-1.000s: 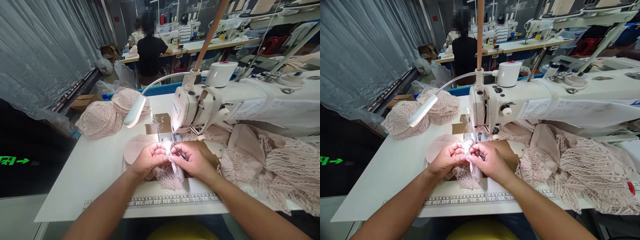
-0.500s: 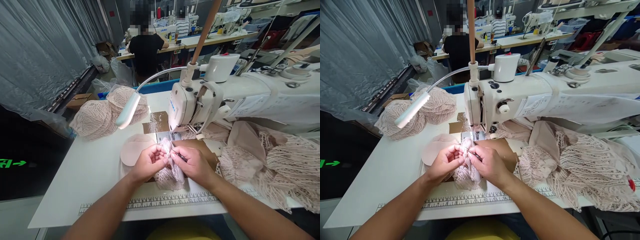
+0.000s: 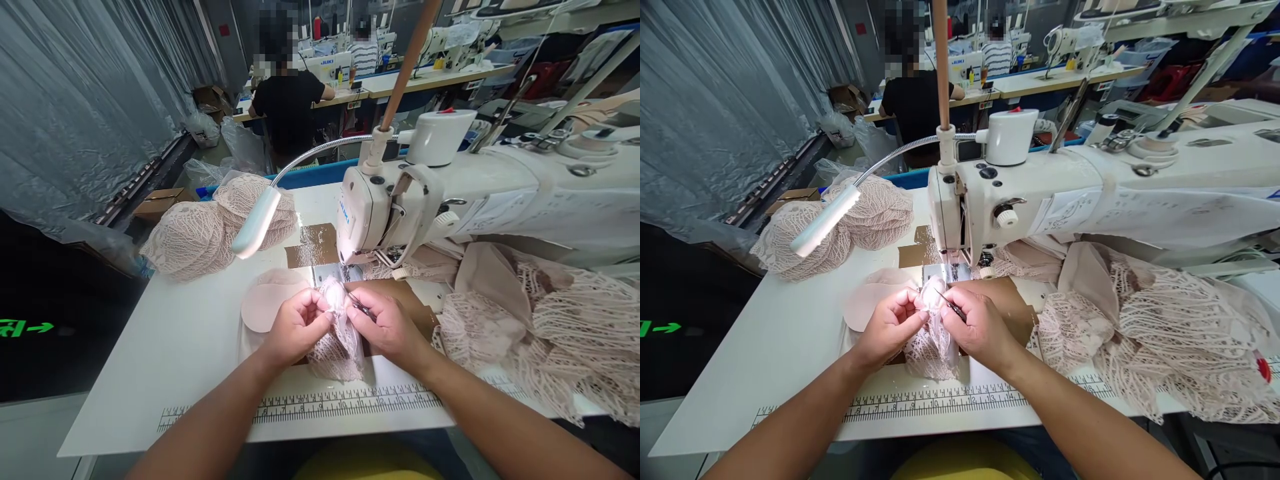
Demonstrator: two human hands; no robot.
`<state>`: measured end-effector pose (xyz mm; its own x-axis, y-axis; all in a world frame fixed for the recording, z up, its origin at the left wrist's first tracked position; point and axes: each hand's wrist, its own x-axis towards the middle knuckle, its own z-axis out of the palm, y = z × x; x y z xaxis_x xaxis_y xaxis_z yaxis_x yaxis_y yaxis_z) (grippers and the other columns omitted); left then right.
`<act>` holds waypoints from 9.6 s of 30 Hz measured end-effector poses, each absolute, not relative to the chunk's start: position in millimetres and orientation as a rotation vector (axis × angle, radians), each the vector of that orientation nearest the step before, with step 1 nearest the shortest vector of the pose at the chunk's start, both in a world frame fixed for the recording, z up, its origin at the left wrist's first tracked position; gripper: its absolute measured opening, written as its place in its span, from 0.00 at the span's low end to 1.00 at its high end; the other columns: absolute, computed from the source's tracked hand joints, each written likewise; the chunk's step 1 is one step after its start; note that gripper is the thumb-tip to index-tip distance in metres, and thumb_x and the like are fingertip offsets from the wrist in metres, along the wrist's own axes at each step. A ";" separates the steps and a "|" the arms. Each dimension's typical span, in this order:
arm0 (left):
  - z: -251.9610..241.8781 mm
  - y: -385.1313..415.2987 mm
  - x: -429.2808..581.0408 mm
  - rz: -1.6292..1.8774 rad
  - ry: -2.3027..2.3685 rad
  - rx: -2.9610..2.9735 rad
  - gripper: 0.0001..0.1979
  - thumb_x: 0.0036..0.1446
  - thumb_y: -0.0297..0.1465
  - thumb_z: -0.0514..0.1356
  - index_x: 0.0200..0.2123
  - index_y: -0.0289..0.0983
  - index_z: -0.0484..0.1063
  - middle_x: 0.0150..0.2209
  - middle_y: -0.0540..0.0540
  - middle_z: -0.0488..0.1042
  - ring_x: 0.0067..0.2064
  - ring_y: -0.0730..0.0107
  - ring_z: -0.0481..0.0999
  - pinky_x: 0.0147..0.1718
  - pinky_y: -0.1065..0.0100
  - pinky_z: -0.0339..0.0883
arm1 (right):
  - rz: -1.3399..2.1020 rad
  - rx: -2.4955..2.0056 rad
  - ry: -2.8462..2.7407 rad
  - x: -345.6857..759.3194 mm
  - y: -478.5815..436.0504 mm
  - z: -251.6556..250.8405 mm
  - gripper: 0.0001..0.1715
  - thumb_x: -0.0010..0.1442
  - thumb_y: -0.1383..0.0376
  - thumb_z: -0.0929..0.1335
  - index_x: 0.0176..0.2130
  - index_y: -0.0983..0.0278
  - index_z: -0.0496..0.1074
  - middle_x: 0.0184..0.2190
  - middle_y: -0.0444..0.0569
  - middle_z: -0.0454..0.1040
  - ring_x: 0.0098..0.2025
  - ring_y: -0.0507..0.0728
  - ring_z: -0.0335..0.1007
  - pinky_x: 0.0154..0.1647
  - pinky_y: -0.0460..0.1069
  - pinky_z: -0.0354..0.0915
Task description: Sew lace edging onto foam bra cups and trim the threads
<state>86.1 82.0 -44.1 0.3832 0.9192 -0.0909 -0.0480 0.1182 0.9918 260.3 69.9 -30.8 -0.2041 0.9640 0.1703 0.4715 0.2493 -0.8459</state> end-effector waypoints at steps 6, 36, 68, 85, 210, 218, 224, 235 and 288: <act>-45.8 77.1 92.7 0.924 0.945 1.484 0.07 0.53 0.31 0.60 0.31 0.36 0.64 0.27 0.50 0.64 0.29 0.74 0.64 0.29 0.72 0.60 | 1.031 -1.284 -1.812 258.3 67.1 -29.4 0.12 0.59 0.61 0.63 0.26 0.63 0.62 0.21 0.41 0.62 0.26 0.50 0.58 0.27 0.45 0.56; -33.5 76.8 83.8 0.846 0.996 1.977 0.10 0.59 0.29 0.54 0.38 0.36 0.75 0.29 0.45 0.73 0.31 0.69 0.69 0.32 0.69 0.61 | 1.255 -1.211 -1.395 260.6 63.5 -31.8 0.06 0.52 0.67 0.63 0.26 0.64 0.67 0.21 0.42 0.65 0.24 0.50 0.59 0.26 0.46 0.59; -36.1 87.5 78.6 0.802 0.627 1.603 0.09 0.58 0.31 0.58 0.36 0.35 0.77 0.44 0.40 0.76 0.47 0.59 0.73 0.50 0.60 0.65 | 1.201 -1.426 -1.554 264.7 66.5 -39.1 0.05 0.55 0.64 0.66 0.33 0.62 0.64 0.28 0.41 0.67 0.30 0.51 0.64 0.32 0.46 0.64; -38.9 92.8 76.2 0.950 0.760 1.728 0.09 0.59 0.30 0.56 0.37 0.34 0.76 0.41 0.41 0.74 0.44 0.62 0.72 0.48 0.60 0.64 | 0.327 -1.088 -1.950 273.4 58.9 -36.4 0.19 0.57 0.71 0.66 0.49 0.62 0.70 0.37 0.48 0.77 0.37 0.54 0.73 0.38 0.47 0.70; -45.4 81.7 81.8 0.838 0.756 1.425 0.12 0.50 0.32 0.65 0.31 0.35 0.63 0.27 0.51 0.62 0.28 0.75 0.62 0.28 0.72 0.60 | 0.729 -1.268 -1.864 261.3 57.7 -31.6 0.08 0.61 0.64 0.63 0.30 0.63 0.67 0.26 0.45 0.70 0.30 0.53 0.65 0.31 0.48 0.62; -47.1 79.9 83.5 0.772 0.866 1.389 0.13 0.50 0.34 0.65 0.29 0.34 0.64 0.26 0.50 0.64 0.27 0.77 0.62 0.25 0.73 0.58 | 0.682 -1.282 -1.865 260.8 54.6 -35.2 0.06 0.60 0.66 0.63 0.30 0.63 0.66 0.23 0.43 0.69 0.26 0.52 0.64 0.28 0.46 0.62; -46.0 81.0 81.9 0.765 0.909 1.353 0.12 0.53 0.34 0.62 0.28 0.34 0.63 0.25 0.51 0.63 0.25 0.79 0.61 0.23 0.75 0.57 | 0.577 -1.267 -1.831 258.4 54.3 -30.7 0.03 0.58 0.69 0.64 0.31 0.62 0.65 0.23 0.41 0.70 0.24 0.50 0.63 0.26 0.44 0.62; -37.4 86.6 78.6 0.646 0.810 1.273 0.11 0.55 0.35 0.61 0.31 0.31 0.74 0.25 0.47 0.71 0.26 0.75 0.68 0.26 0.73 0.63 | 0.584 -1.333 -1.768 257.6 55.7 -31.9 0.03 0.56 0.67 0.64 0.30 0.61 0.66 0.23 0.41 0.70 0.24 0.50 0.65 0.26 0.45 0.63; -41.8 89.9 77.3 0.980 0.703 1.532 0.04 0.56 0.26 0.59 0.33 0.35 0.75 0.37 0.44 0.73 0.42 0.66 0.72 0.45 0.64 0.66 | 0.249 -1.084 -1.974 271.2 54.5 -42.2 0.21 0.56 0.72 0.67 0.51 0.64 0.69 0.30 0.47 0.73 0.29 0.52 0.68 0.29 0.47 0.66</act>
<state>77.3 89.9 -41.8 0.4757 0.8552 0.2060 -0.0785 -0.1919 0.9783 271.2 54.5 -42.2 -0.2646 0.7680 0.5832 0.5991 0.6049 -0.5246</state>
